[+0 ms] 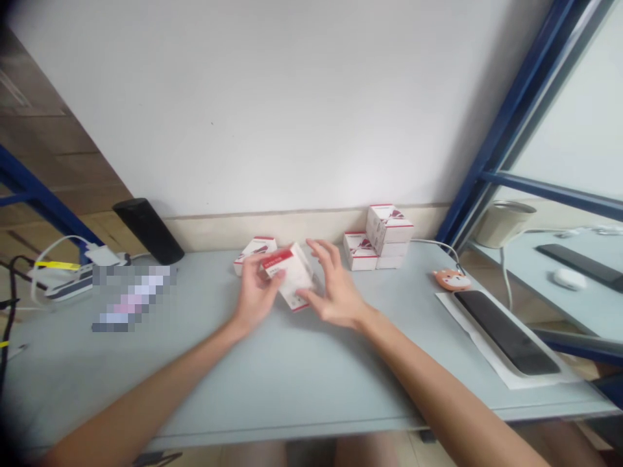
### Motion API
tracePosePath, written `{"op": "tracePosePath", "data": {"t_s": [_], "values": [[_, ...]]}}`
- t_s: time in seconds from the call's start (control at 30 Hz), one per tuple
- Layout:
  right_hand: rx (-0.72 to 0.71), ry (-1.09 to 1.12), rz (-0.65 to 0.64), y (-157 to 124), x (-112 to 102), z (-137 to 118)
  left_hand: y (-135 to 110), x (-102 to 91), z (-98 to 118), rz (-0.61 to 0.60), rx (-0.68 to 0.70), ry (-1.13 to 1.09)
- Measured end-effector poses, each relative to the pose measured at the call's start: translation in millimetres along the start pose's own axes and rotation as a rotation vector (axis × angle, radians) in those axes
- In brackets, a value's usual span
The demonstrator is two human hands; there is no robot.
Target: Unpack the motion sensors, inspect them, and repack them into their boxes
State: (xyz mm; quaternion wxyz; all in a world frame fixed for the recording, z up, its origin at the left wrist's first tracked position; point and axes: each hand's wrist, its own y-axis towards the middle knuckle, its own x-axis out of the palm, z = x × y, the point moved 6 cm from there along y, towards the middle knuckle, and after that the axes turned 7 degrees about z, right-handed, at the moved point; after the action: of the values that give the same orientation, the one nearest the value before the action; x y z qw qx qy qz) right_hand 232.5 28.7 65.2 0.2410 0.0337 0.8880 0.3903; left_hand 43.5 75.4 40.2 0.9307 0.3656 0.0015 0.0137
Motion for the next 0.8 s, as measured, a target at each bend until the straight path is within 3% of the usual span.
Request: {"op": "tracePosePath", "data": {"t_s": [0.07, 0.13, 0.23, 0.3, 0.43, 0.5, 0.57, 0.7, 0.8], "values": [[0.123, 0.055, -0.064, -3, 8, 15, 10, -8.3, -10, 0.046, -0.048, 0.040], [0.152, 0.022, -0.045, -4, 10, 25, 21, -13.0, -15, -0.062, -0.046, 0.218], [0.031, -0.225, 0.065, -4, 9, 28, 36, -30.6, -16, -0.163, 0.073, 0.738], [-0.056, -0.346, 0.046, -6, 16, 23, 42, -41.4, -21, -0.298, 0.111, 0.962], [-0.273, -0.286, -0.275, -20, 47, -2, 43, -58.2, -34, -0.565, 0.121, 1.025], [-0.312, -0.272, -0.341, -25, 58, -9, 41, -63.5, -41, -0.661, 0.090, 1.079], [-0.259, -0.297, -0.321, -20, 67, -4, 40, -66.0, -44, -0.694, 0.055, 1.115], [-0.005, -0.282, -0.234, 11, 92, 30, 35, -59.6, -40, -0.667, 0.079, 1.128], [0.032, -0.259, -0.199, 34, 114, 44, 31, -52.5, -38, -0.596, 0.122, 1.146]]}}
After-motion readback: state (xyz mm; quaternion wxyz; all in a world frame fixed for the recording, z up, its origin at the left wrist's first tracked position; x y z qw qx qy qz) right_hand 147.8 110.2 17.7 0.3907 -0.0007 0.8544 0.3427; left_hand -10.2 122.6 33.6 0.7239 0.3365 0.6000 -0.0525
